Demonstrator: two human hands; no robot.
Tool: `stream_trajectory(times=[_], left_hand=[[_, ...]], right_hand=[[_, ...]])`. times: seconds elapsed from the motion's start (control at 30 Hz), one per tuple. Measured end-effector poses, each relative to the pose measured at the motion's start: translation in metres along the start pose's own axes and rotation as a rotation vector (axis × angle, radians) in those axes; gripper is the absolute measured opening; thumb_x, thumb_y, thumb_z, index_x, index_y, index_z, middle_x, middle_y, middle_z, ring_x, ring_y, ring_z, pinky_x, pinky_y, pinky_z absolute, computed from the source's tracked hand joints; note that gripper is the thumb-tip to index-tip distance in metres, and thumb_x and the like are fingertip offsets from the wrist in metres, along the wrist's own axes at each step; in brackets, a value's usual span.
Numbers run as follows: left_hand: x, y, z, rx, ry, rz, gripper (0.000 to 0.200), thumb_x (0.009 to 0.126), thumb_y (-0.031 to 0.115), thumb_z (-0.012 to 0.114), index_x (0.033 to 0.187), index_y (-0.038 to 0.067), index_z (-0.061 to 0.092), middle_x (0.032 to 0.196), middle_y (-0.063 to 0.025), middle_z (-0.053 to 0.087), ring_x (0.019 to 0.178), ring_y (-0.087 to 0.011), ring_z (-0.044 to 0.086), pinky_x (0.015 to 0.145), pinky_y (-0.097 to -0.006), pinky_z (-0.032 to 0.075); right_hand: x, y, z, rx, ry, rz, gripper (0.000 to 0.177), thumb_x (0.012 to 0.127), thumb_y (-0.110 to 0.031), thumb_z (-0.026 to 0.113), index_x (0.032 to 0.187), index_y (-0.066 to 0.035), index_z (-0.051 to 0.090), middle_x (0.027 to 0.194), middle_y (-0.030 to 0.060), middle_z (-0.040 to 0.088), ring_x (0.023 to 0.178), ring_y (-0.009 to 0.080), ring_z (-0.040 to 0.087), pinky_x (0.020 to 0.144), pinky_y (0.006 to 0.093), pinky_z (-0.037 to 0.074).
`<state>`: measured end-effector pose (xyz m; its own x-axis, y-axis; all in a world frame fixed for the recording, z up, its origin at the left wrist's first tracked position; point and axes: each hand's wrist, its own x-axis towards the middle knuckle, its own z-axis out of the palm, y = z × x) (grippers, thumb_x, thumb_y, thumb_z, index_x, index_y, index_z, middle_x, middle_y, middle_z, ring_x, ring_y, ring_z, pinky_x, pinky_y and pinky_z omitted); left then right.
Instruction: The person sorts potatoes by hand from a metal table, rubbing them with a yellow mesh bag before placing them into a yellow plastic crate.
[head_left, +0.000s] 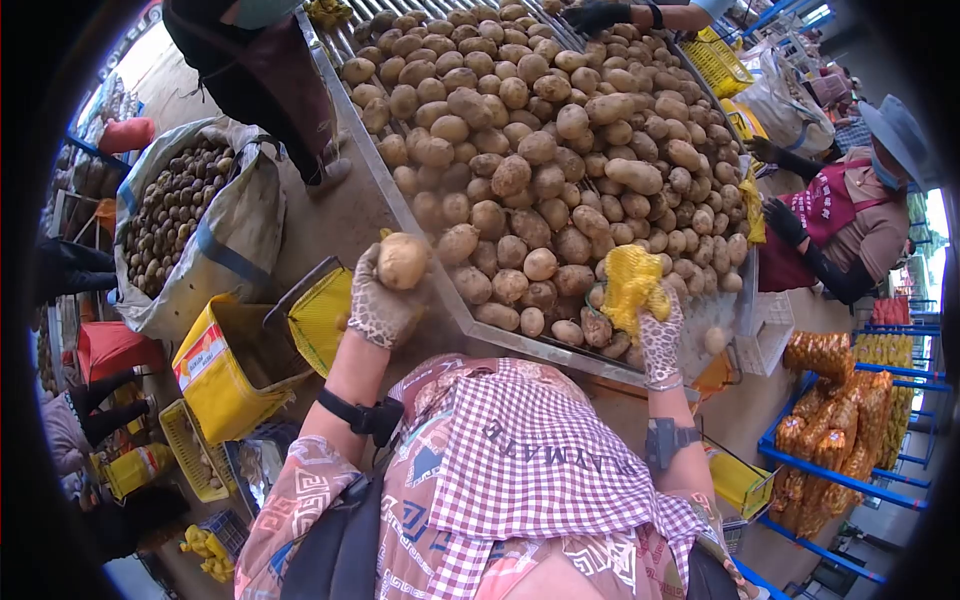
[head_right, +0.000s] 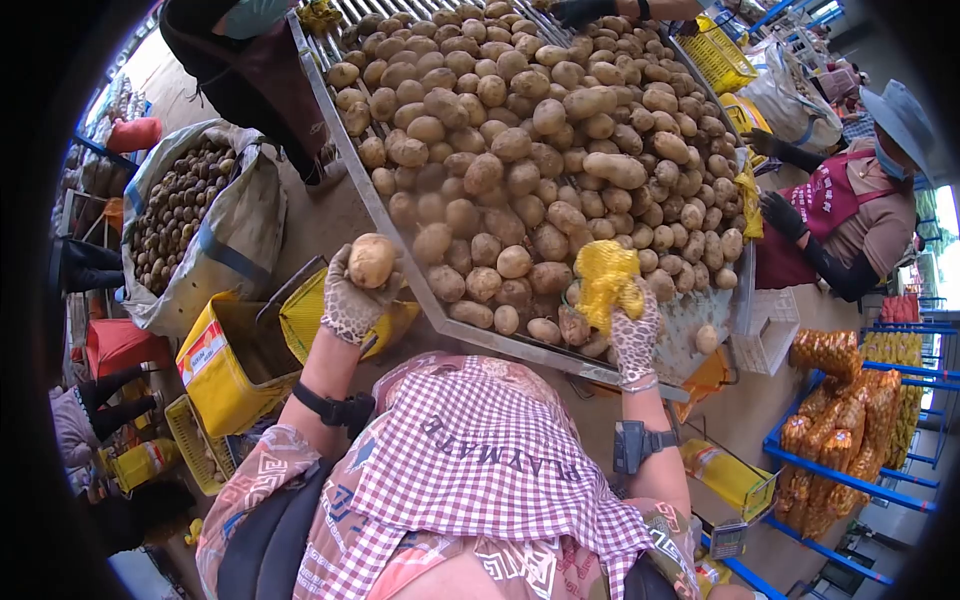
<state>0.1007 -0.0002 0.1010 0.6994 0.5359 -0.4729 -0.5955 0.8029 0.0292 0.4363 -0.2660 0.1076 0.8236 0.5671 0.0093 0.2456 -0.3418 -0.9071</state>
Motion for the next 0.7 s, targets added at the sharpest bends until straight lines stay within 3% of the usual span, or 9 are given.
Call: stream_trajectory(times=[0.07,0.13,0.2,0.37,0.47,0.53,0.6,0.67,0.7], left_hand=[[-0.01,0.031,-0.051,0.126,0.351,0.175,0.039,0.086,0.039,0.059,0.115,0.012,0.057,0.11,-0.0117,0.061,0.097,-0.0318,0.061,0.082,-0.0521,0.051],[-0.003,0.062,-0.121,0.211,0.529,0.296,0.042,0.086,0.043,0.06,0.116,0.015,0.056,0.111,-0.0107,0.06,0.097,-0.0319,0.06,0.081,-0.0514,0.052],[-0.008,0.079,-0.154,0.192,0.706,0.275,0.045,0.087,0.043,0.058,0.122,0.015,0.053,0.12,-0.0117,0.056,0.105,-0.0329,0.056,0.086,-0.0533,0.05],[0.002,0.116,-0.236,0.033,0.793,0.043,0.051,0.09,0.042,0.055,0.133,0.015,0.045,0.136,-0.0146,0.045,0.122,-0.0354,0.046,0.095,-0.057,0.042],[0.019,0.119,-0.237,0.451,0.966,0.196,0.053,0.092,0.037,0.055,0.135,0.009,0.042,0.134,-0.0171,0.046,0.124,-0.0338,0.046,0.098,-0.0517,0.042],[0.015,0.085,-0.164,1.158,0.653,0.595,0.057,0.091,0.027,0.059,0.138,0.002,0.039,0.133,-0.0194,0.047,0.124,-0.0304,0.046,0.102,-0.0426,0.04],[0.011,0.017,-0.071,1.51,0.223,0.798,0.061,0.084,0.013,0.067,0.136,-0.002,0.039,0.132,-0.0197,0.048,0.124,-0.0278,0.047,0.103,-0.0361,0.04],[0.013,-0.037,-0.02,1.96,-0.372,0.835,0.069,0.075,0.008,0.073,0.136,0.001,0.041,0.135,-0.0194,0.047,0.124,-0.0289,0.047,0.104,-0.0399,0.04],[0.008,-0.071,0.014,2.203,-0.541,0.731,0.068,0.076,0.011,0.073,0.136,0.003,0.043,0.136,-0.0189,0.047,0.126,-0.0311,0.046,0.105,-0.0405,0.039]], right_hand=[[-0.011,0.025,-0.034,0.133,0.169,0.104,0.056,0.077,0.004,0.069,0.129,-0.001,0.049,0.125,0.0113,0.056,0.113,0.0244,0.056,0.098,0.0358,0.047],[-0.02,0.029,-0.056,0.252,0.361,0.221,0.056,0.079,0.004,0.068,0.131,0.0,0.047,0.125,0.0114,0.056,0.112,0.0242,0.057,0.097,0.0362,0.048],[-0.026,0.016,-0.067,0.593,0.526,0.385,0.058,0.078,0.007,0.068,0.131,0.0,0.047,0.125,0.0129,0.056,0.109,0.0267,0.059,0.093,0.0395,0.051],[-0.055,0.018,-0.086,0.654,0.688,0.333,0.053,0.082,0.0,0.066,0.132,-0.003,0.047,0.122,0.0115,0.058,0.103,0.0282,0.062,0.081,0.0413,0.054],[-0.077,0.014,-0.109,0.625,0.884,0.493,0.052,0.082,0.0,0.065,0.131,-0.005,0.048,0.122,0.0118,0.058,0.103,0.0289,0.062,0.081,0.0435,0.054],[-0.097,0.022,-0.122,0.669,0.935,0.531,0.052,0.082,0.0,0.064,0.131,-0.007,0.048,0.122,0.0119,0.058,0.103,0.0294,0.062,0.081,0.0446,0.054],[-0.118,0.046,-0.13,0.674,0.942,0.427,0.053,0.083,-0.001,0.064,0.132,-0.005,0.046,0.122,0.0127,0.057,0.103,0.0297,0.062,0.082,0.0443,0.055],[-0.131,0.071,-0.134,0.676,1.025,0.521,0.053,0.083,-0.001,0.064,0.132,-0.003,0.045,0.122,0.0139,0.057,0.103,0.0298,0.062,0.083,0.0436,0.055],[-0.137,0.074,-0.131,0.705,1.015,0.517,0.053,0.083,0.0,0.064,0.132,-0.002,0.045,0.121,0.0143,0.057,0.103,0.0296,0.062,0.083,0.043,0.055]])
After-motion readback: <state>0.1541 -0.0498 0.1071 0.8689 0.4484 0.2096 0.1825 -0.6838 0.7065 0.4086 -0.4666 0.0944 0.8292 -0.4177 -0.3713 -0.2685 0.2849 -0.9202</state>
